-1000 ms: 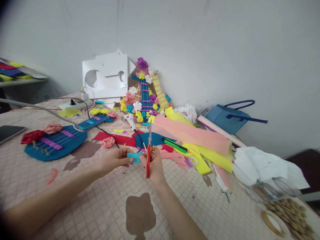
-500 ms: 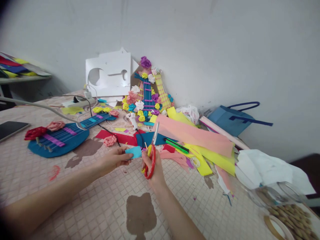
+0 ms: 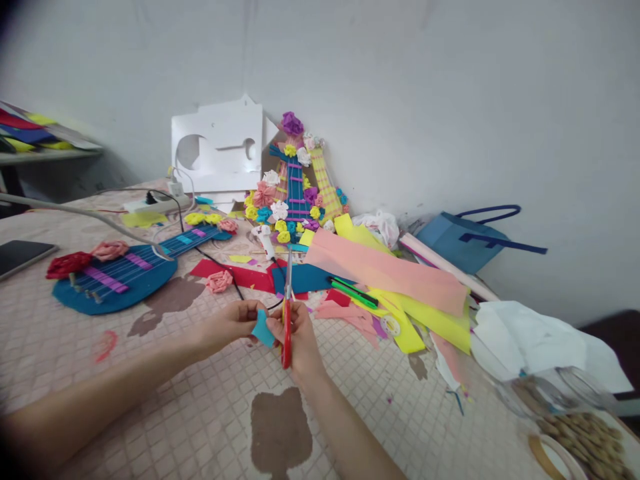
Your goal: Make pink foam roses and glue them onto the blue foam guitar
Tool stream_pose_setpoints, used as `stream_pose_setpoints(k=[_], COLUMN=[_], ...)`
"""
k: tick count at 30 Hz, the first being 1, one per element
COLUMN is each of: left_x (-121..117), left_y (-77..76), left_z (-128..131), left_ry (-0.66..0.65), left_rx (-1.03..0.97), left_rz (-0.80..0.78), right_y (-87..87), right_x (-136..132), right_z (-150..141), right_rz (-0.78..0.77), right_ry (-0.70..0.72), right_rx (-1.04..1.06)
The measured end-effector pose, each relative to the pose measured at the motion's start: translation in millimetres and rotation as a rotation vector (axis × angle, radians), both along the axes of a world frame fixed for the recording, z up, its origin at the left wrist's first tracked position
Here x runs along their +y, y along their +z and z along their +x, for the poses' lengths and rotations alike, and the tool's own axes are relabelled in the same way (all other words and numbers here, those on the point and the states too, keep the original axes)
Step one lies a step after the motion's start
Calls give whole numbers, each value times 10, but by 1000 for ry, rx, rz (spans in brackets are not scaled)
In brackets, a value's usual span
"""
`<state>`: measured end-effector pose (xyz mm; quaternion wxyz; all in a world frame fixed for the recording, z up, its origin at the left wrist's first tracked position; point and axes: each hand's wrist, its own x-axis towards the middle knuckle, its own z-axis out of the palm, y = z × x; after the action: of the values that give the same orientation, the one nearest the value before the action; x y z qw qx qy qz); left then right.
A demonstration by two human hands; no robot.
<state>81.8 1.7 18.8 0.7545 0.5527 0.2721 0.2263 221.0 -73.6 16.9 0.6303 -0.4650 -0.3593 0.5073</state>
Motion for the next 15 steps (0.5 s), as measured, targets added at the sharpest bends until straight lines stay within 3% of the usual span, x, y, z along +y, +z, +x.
stream_pose_setpoints(k=[5, 15], left_x=[-40, -54], left_y=[-15, -32], left_z=[21, 30], left_ry=[51, -20], left_rx=[42, 86], left_rz=[71, 134], right_y=[3, 16], right_x=[9, -13], right_z=[-27, -2], right_rz=[27, -19], right_ry=[-20, -54], right_rx=[-1, 2])
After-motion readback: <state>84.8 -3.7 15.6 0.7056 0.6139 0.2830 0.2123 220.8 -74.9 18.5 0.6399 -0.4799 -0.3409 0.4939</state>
